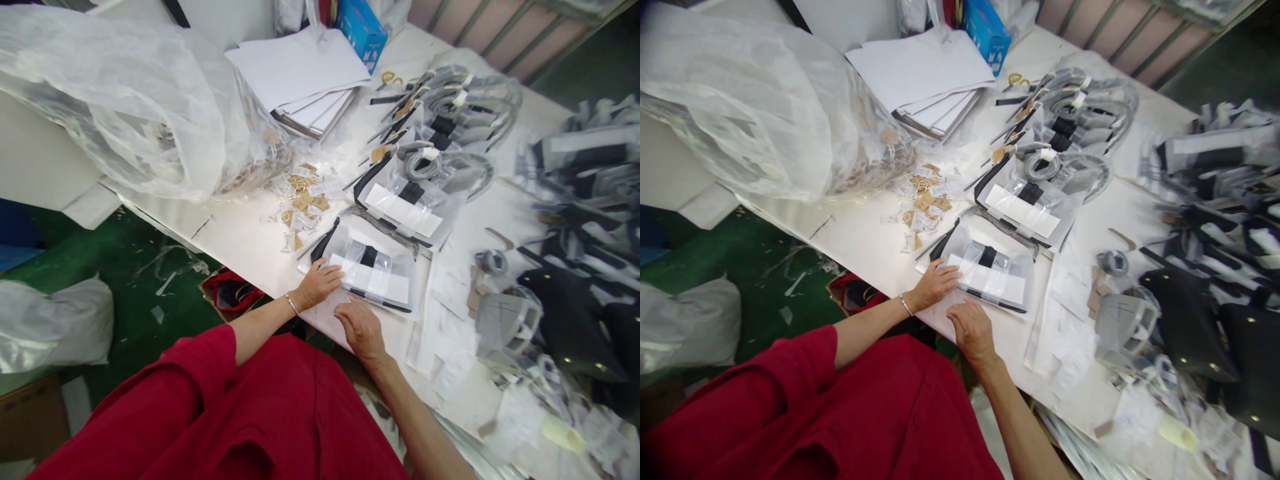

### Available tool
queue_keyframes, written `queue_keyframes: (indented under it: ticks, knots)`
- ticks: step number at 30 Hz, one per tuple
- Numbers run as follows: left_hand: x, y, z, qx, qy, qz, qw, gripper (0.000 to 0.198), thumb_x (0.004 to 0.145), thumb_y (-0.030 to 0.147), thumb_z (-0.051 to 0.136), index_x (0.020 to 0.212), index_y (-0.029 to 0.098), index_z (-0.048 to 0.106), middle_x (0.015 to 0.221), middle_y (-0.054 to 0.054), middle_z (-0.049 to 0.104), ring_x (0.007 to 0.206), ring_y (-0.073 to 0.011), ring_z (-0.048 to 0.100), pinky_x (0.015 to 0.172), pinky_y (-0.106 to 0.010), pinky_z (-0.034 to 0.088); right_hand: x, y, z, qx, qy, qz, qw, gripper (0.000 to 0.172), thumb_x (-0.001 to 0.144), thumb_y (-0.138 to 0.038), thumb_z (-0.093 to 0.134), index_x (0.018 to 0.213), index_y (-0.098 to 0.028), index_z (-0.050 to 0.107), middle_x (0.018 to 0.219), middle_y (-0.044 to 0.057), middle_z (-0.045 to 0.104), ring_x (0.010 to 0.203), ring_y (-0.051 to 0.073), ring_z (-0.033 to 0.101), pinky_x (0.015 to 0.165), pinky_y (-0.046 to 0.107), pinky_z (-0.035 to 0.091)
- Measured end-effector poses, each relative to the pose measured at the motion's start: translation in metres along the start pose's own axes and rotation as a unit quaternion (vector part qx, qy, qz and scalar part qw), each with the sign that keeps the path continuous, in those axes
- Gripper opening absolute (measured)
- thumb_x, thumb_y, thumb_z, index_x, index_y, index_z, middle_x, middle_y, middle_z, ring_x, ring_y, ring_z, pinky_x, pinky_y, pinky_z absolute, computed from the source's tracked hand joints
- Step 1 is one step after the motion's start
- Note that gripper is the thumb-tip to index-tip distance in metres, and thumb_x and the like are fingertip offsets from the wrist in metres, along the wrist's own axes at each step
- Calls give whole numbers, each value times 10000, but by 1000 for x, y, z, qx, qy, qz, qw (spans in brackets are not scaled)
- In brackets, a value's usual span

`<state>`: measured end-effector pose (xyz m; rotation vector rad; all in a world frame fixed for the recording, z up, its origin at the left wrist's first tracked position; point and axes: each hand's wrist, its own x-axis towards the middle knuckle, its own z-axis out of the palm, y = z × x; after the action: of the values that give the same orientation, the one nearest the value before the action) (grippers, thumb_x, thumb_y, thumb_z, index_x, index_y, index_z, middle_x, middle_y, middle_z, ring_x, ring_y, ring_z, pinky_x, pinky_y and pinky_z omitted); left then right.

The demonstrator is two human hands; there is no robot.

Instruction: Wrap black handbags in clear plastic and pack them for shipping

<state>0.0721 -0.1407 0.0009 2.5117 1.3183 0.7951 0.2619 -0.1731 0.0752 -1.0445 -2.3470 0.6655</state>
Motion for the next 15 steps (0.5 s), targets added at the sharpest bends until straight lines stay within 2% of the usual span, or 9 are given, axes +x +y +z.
queue_keyframes:
  ticks: [2, 5, 8, 11, 15]
  knots:
    - [-2, -1, -4, 10, -2, 27, 1000, 141, 951, 142, 504, 963, 196, 634, 1210, -36, 677, 1300, -202, 498, 1169, -558, 222, 10, 4, -5, -6, 3, -18, 1000, 140, 934, -191, 535, 943, -233, 668, 860, 32, 730, 829, 176, 682, 975, 392, 516]
    - [-1, -2, -14, 11, -17, 52, 998, 116, 952, 225, 528, 944, 190, 638, 1235, -48, 654, 1348, -227, 441, 1192, -568, 173, 12, 5, -3, -10, -36, -65, 997, 128, 931, -184, 540, 912, -223, 661, 807, 28, 717, 824, 174, 675, 945, 351, 521]
    - [6, 3, -22, 13, -22, 41, 999, 166, 945, 317, 545, 928, 184, 643, 1116, -51, 681, 1275, -238, 503, 1189, -567, 196, 1, -1, 4, -12, -89, -70, 994, 161, 931, -148, 515, 868, -221, 644, 756, 26, 684, 782, 166, 656, 897, 314, 522]
    - [19, 12, -22, 37, -27, 48, 998, 119, 931, 227, 550, 868, 177, 638, 924, -37, 672, 1193, -240, 549, 1175, -559, 243, -9, -7, 8, -13, -129, -33, 991, 203, 938, -128, 469, 856, -218, 632, 739, 30, 651, 744, 160, 621, 827, 289, 519]
    - [32, 22, -17, 76, -33, 95, 992, 136, 894, 96, 530, 818, 156, 625, 859, -43, 631, 1070, -229, 582, 1156, -520, 295, -10, -12, 4, -33, -142, -14, 989, 221, 961, -188, 446, 840, -205, 630, 716, 34, 623, 719, 164, 588, 710, 264, 493]
